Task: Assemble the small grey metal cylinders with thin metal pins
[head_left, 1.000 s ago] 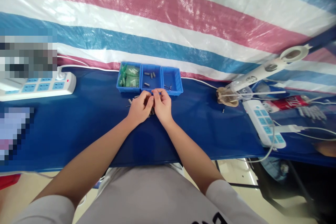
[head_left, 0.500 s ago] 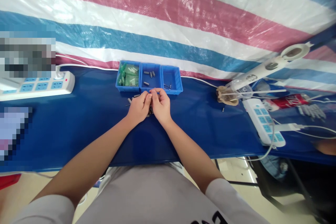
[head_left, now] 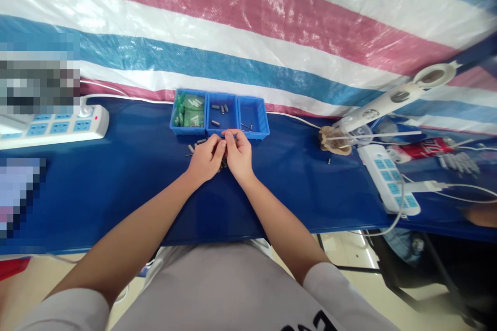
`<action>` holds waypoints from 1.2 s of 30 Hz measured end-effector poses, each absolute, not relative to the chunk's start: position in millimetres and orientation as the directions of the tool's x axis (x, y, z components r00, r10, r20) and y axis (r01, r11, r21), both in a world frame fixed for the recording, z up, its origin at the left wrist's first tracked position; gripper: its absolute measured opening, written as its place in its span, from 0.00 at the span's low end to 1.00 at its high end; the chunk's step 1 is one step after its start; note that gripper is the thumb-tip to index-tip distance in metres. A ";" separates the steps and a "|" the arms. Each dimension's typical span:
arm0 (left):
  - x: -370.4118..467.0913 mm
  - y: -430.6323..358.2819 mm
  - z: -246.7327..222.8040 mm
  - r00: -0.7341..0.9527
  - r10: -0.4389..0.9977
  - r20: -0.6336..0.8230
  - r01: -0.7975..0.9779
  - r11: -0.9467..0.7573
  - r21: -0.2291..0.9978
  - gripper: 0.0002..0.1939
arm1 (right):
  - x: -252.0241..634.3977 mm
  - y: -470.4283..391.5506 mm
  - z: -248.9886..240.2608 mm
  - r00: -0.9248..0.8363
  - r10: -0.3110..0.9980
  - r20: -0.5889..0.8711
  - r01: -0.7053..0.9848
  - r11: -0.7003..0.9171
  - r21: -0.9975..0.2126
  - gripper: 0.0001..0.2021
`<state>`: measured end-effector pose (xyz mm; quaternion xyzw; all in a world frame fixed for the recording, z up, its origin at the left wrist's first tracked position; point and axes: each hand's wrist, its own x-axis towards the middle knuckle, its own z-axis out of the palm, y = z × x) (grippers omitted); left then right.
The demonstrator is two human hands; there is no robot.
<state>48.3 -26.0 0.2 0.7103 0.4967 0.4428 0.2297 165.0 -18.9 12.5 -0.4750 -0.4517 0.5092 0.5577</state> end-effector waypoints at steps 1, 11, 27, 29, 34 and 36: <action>48.4 -26.1 0.3 0.117 0.912 0.394 0.498 -0.397 0.771 0.16 | 165.3 -18.6 12.6 0.077 0.997 0.023 -0.140 0.033 -0.990 0.17; 49.1 -26.5 1.7 0.124 0.918 0.378 0.485 -0.388 0.783 0.13 | 166.6 -18.5 13.0 0.085 0.996 0.039 -0.107 0.048 -0.993 0.17; 49.1 -27.0 2.3 0.137 0.917 0.375 0.500 -0.391 0.773 0.14 | 166.6 -17.6 10.8 0.093 0.994 0.051 -0.097 0.060 -0.994 0.17; 49.1 -27.2 2.1 0.135 0.917 0.375 0.498 -0.390 0.775 0.14 | 166.5 -17.4 10.4 0.095 0.994 0.062 -0.097 0.071 -0.993 0.17; 48.8 -27.2 0.9 0.137 0.920 0.367 0.498 -0.384 0.777 0.14 | 166.6 -17.3 10.5 0.098 0.994 0.053 -0.090 0.062 -0.994 0.17; 48.6 -27.1 0.7 0.138 0.918 0.371 0.495 -0.388 0.777 0.14 | 166.6 -17.5 11.0 0.097 0.994 0.051 -0.080 0.059 -0.995 0.17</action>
